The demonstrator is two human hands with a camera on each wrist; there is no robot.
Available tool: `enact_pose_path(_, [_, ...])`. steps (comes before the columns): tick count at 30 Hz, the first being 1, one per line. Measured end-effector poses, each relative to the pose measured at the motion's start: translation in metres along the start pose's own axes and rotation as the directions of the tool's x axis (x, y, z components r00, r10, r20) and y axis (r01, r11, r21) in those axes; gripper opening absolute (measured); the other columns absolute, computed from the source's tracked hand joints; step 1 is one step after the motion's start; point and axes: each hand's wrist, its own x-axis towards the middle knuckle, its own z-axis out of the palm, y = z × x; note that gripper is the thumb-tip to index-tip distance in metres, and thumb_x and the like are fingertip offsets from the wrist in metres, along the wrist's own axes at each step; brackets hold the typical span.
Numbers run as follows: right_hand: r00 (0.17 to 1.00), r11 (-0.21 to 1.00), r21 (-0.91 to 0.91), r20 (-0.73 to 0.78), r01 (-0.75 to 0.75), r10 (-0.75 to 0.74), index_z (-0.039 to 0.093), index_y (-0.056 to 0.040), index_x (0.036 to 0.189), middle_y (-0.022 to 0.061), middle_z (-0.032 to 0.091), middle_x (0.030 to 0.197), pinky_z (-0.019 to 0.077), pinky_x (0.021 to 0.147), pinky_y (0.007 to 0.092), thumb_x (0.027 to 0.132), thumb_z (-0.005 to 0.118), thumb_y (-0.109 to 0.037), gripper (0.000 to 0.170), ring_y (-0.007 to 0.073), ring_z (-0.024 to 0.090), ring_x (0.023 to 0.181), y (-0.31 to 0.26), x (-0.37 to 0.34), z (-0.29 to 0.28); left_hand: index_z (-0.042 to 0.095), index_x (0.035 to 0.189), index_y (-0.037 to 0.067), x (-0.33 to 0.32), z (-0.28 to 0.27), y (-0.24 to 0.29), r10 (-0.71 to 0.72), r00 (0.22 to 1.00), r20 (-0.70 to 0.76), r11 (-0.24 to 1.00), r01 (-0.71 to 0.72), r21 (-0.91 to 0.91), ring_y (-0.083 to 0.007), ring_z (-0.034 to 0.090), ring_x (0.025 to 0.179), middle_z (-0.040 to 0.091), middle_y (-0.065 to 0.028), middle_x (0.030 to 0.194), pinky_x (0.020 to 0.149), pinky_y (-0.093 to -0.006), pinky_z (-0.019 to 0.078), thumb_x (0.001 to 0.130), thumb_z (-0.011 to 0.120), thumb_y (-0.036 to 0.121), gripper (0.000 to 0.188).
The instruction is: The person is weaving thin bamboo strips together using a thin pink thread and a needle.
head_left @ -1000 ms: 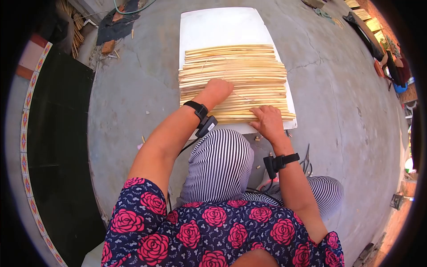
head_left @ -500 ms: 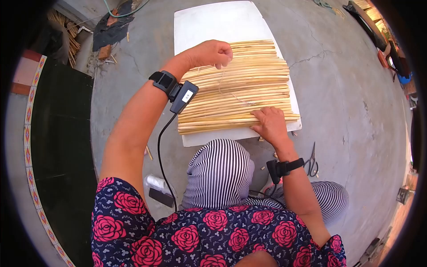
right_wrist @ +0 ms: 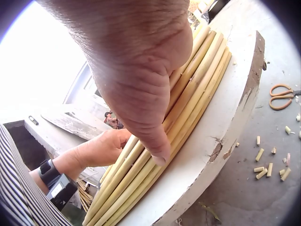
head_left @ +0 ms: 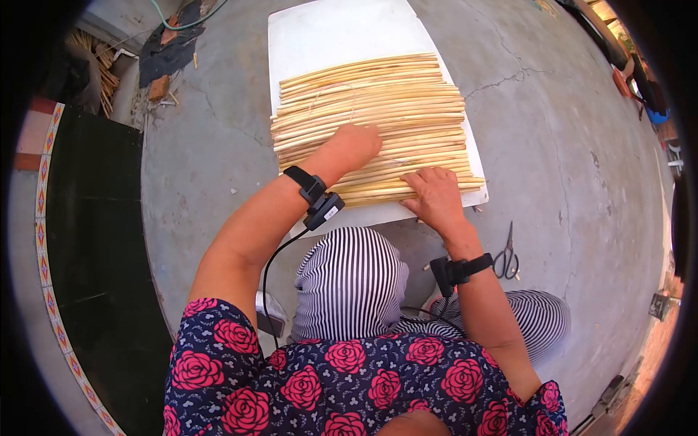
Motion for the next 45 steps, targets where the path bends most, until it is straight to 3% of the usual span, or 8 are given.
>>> enact_pose_path(8, [0.999,1.000,0.006,0.030,-0.019,0.019,0.067,-0.0155,0.108,0.0040,0.063,0.096,0.0403,0.092,0.0409,0.065,0.083,-0.028,0.047,0.0252,0.058,0.100,-0.002,0.001,-0.001,0.057,0.084,0.007,-0.005,-0.089,-0.049,-0.058,0.842,0.536,0.594,0.461,-0.659,-0.0132,0.069,0.066,0.067,-0.0062,0.079,0.054,-0.0263,0.0511,0.088,0.053,0.018,0.013])
enact_pose_path(14, [1.000,1.000,0.028,-0.015,-0.003,0.003,0.068,-0.0159,0.103,0.0032,0.062,0.089,0.0400,0.091,0.0407,0.063,0.084,-0.026,0.044,0.0241,0.059,0.095,-0.001,0.002,0.001,0.061,0.093,0.001,0.048,-0.152,-0.145,-0.435,0.900,-0.026,0.666,0.302,-0.682,-0.0160,0.071,0.068,0.071,-0.0113,0.082,0.059,-0.0282,0.0575,0.091,0.055,0.018,0.017])
enact_pose_path(16, [1.000,1.000,0.019,-0.008,0.001,-0.001,0.068,-0.0157,0.103,0.0034,0.062,0.089,0.0399,0.091,0.0407,0.063,0.084,-0.026,0.044,0.0241,0.059,0.094,-0.001,0.003,0.001,0.061,0.122,0.006,0.079,-0.141,-0.216,-0.548,0.828,0.115,0.494,0.432,-0.754,-0.0292,0.066,0.103,0.066,-0.0221,0.113,0.098,-0.0387,0.0491,0.083,0.075,0.036,0.052])
enact_pose_path(17, [1.000,1.000,0.016,-0.003,0.000,0.000,0.068,-0.0156,0.103,0.0034,0.062,0.089,0.0399,0.091,0.0407,0.063,0.084,-0.026,0.044,0.0241,0.059,0.094,0.000,0.003,0.001,0.064,0.114,0.002,0.106,-0.120,-0.263,-0.269,0.958,-0.094,0.962,0.272,0.012,-0.0261,0.065,0.103,0.068,-0.0191,0.106,0.093,-0.0373,0.0504,0.086,0.071,0.030,0.040])
enact_pose_path(18, [1.000,1.000,0.011,0.004,0.000,0.000,0.067,-0.0155,0.103,0.0035,0.062,0.088,0.0399,0.091,0.0407,0.063,0.084,-0.026,0.044,0.0242,0.059,0.094,0.000,0.003,0.001,0.066,0.105,-0.002,0.123,-0.103,-0.301,0.080,0.997,0.020,0.615,-0.065,0.786,-0.0229,0.065,0.104,0.070,-0.0160,0.099,0.089,-0.0359,0.0517,0.089,0.067,0.025,0.031])
enact_pose_path(20, [1.000,1.000,0.010,0.020,-0.005,0.005,0.067,-0.0153,0.102,0.0037,0.062,0.088,0.0399,0.091,0.0407,0.063,0.084,-0.026,0.044,0.0244,0.059,0.094,-0.001,0.004,-0.001,0.068,0.102,-0.002,0.073,-0.129,-0.224,-0.396,0.782,-0.481,0.918,0.350,-0.187,-0.0208,0.065,0.099,0.070,-0.0117,0.094,0.084,-0.0316,0.0510,0.096,0.058,0.021,0.025])
enact_pose_path(36, [0.998,1.000,0.021,0.066,-0.015,0.013,0.068,-0.0150,0.098,0.0036,0.062,0.086,0.0400,0.087,0.0404,0.062,0.085,-0.028,0.042,0.0245,0.059,0.092,-0.005,0.009,-0.008,0.071,0.112,0.012,-0.022,0.008,-0.148,-0.544,0.839,-0.012,0.664,0.422,-0.617,-0.0337,0.063,0.105,0.067,-0.0178,0.112,0.091,-0.0411,0.0507,0.090,0.056,0.019,0.028])
enact_pose_path(45, [0.967,0.999,0.017,0.255,-0.036,0.030,0.069,-0.0119,0.094,0.0072,0.064,0.085,0.0455,0.083,0.0410,0.060,0.086,-0.028,0.042,0.0282,0.060,0.090,-0.007,0.022,-0.023,0.058,0.134,0.021,0.008,0.005,-0.188,-0.505,0.861,0.067,0.831,0.505,-0.233,-0.0299,0.045,0.131,0.049,-0.0070,0.139,0.105,-0.0452,0.0428,0.093,0.057,0.037,0.044])
